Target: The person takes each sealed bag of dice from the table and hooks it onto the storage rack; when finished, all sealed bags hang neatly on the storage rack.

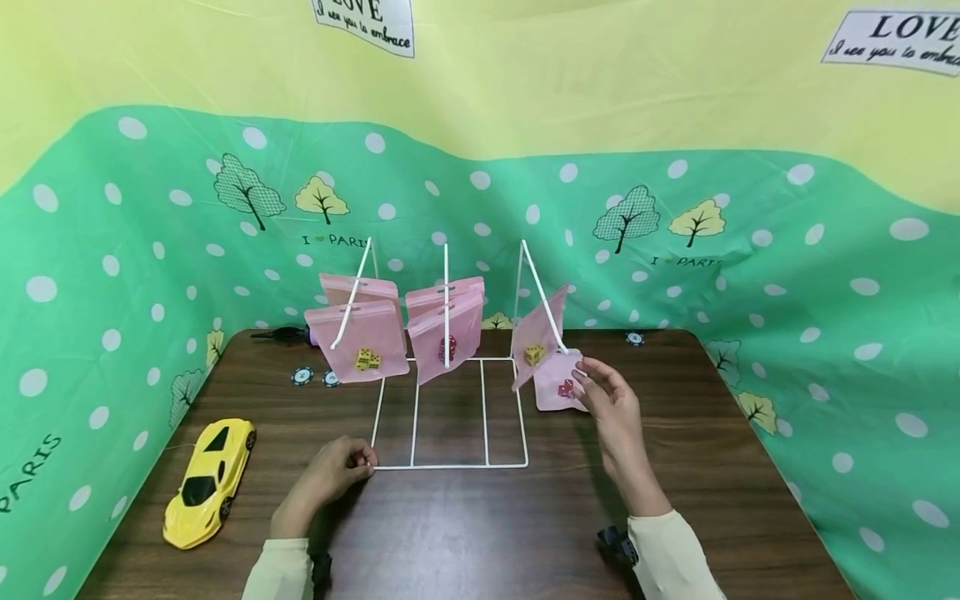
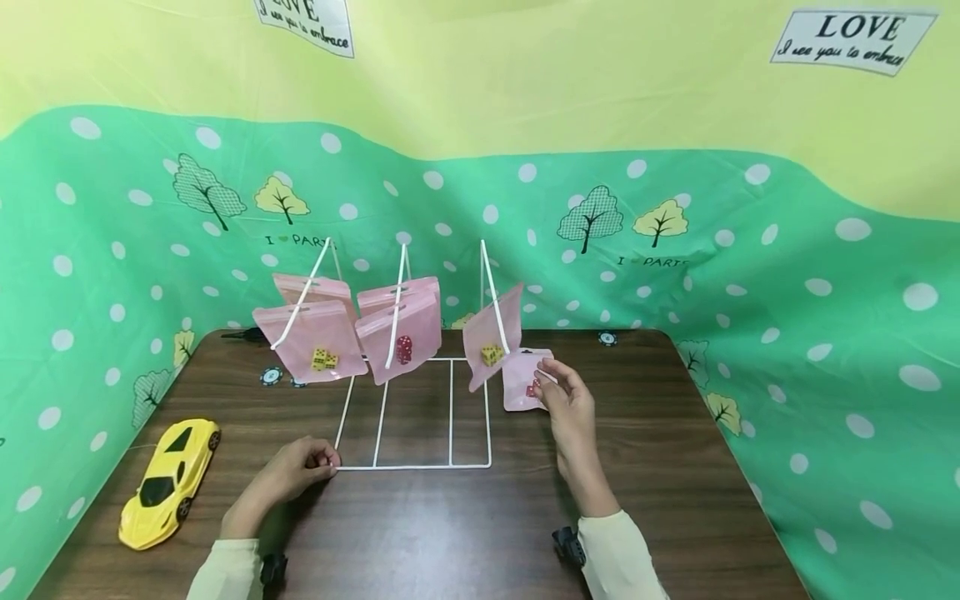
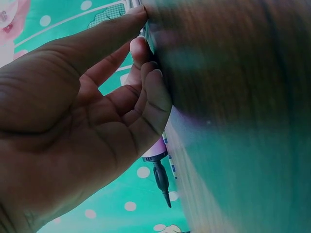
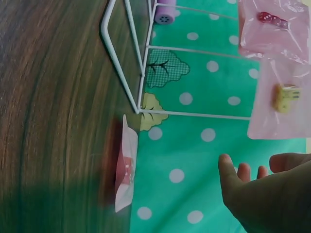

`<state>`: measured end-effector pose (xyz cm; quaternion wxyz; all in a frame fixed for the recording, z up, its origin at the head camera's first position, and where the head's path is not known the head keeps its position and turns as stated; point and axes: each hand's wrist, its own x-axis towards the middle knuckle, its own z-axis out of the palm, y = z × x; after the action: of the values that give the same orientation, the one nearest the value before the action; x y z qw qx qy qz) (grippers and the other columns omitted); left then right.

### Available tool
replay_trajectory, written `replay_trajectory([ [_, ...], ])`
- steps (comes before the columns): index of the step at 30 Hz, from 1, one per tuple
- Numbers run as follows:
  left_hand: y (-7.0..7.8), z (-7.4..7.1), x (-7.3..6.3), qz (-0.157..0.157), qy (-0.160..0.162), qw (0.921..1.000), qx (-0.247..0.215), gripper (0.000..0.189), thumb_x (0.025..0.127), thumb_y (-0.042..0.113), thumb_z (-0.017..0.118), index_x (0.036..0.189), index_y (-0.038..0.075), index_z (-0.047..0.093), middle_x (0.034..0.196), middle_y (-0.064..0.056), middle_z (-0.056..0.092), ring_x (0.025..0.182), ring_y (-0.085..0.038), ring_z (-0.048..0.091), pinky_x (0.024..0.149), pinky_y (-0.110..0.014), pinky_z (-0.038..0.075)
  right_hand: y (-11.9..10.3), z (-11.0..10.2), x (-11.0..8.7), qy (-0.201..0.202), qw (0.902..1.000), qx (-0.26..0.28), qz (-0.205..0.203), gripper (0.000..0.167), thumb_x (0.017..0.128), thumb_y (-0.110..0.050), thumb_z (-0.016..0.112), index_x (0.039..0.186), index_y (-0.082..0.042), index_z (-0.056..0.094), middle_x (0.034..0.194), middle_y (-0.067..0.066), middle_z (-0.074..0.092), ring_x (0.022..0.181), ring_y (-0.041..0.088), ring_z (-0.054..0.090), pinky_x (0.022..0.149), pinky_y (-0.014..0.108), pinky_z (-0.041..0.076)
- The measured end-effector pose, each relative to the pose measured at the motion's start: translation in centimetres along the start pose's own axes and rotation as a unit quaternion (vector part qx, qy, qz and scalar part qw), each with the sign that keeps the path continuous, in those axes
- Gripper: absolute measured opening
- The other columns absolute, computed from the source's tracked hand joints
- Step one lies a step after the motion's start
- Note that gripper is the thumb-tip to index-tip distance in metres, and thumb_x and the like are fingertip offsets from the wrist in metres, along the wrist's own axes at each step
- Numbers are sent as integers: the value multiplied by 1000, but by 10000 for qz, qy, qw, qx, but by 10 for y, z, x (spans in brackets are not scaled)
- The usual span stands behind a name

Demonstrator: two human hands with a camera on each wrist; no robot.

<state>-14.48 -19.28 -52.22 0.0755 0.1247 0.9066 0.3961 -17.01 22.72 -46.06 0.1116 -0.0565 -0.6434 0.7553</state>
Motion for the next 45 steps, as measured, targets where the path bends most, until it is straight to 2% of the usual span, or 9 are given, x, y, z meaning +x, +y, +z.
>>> replay_trajectory([
  [6, 0, 1, 0, -14, 4, 10000, -11, 16, 92, -6, 76, 86, 7, 69, 80, 3, 55, 77, -13, 49, 71, -30, 42, 2, -8, 2, -112, 9995, -279, -102, 40, 112, -2, 50, 151, 7, 51, 141, 13, 60, 127, 16, 62, 102, 24, 53],
  [13, -1, -2, 0, 28, -15, 10000, -35, 16, 93, -7, 76, 86, 6, 68, 81, 2, 55, 77, -13, 49, 71, -29, 43, 4, -32, 1, 211, 9974, -682, -71, 37, 112, -5, 55, 148, 4, 55, 127, -1, 68, 123, 18, 65, 94, 24, 56],
  [20, 0, -5, 2, 75, -54, 10000, 16, 16, 94, -6, 76, 88, 8, 71, 82, 2, 56, 78, -14, 50, 71, -30, 43, 6, -64, 1, 490, 9955, -811, -55, 33, 112, -5, 57, 144, -1, 58, 126, 1, 68, 117, 13, 67, 93, 24, 57],
  [27, -3, -3, 5, 115, -101, 9999, 56, 16, 94, -5, 76, 88, 9, 70, 81, 3, 56, 77, -13, 50, 71, -29, 43, 11, -86, 5, 86, 9884, -1494, 247, 43, 112, -12, 59, 151, 5, 51, 124, -9, 67, 113, 6, 65, 93, 22, 56],
  [31, -4, -2, 5, 165, -91, 9998, 50, 16, 93, -5, 76, 87, 8, 70, 80, 3, 56, 76, -12, 50, 70, -29, 43, 16, -94, 10, -134, 9784, -2003, 502, 44, 113, -16, 59, 151, 6, 51, 133, 3, 64, 112, 5, 65, 94, 25, 57],
  [35, -4, 0, 3, 131, -89, 9999, 53, 16, 94, -5, 76, 87, 9, 70, 81, 3, 56, 77, -12, 49, 70, -29, 42, 23, -99, 15, -353, 9725, -2145, 832, 42, 114, -16, 56, 148, 9, 51, 143, 20, 57, 109, 5, 66, 93, 28, 58],
  [39, -3, 1, 0, 52, -96, 9999, 19, 16, 94, -4, 77, 87, 9, 70, 81, 3, 55, 79, -14, 48, 71, -30, 42, 32, -104, 21, -461, 9703, -2125, 1056, 40, 115, -13, 53, 147, 11, 49, 143, 25, 55, 107, 5, 67, 92, 27, 59],
  [45, -3, 0, 1, -6, -38, 10000, 17, 17, 93, -5, 77, 87, 9, 70, 82, 2, 54, 80, -15, 49, 72, -30, 41, 40, -107, 33, -777, 9652, -2202, 1179, 43, 115, -9, 51, 151, 13, 46, 148, 32, 51, 110, 9, 67, 93, 26, 58],
])
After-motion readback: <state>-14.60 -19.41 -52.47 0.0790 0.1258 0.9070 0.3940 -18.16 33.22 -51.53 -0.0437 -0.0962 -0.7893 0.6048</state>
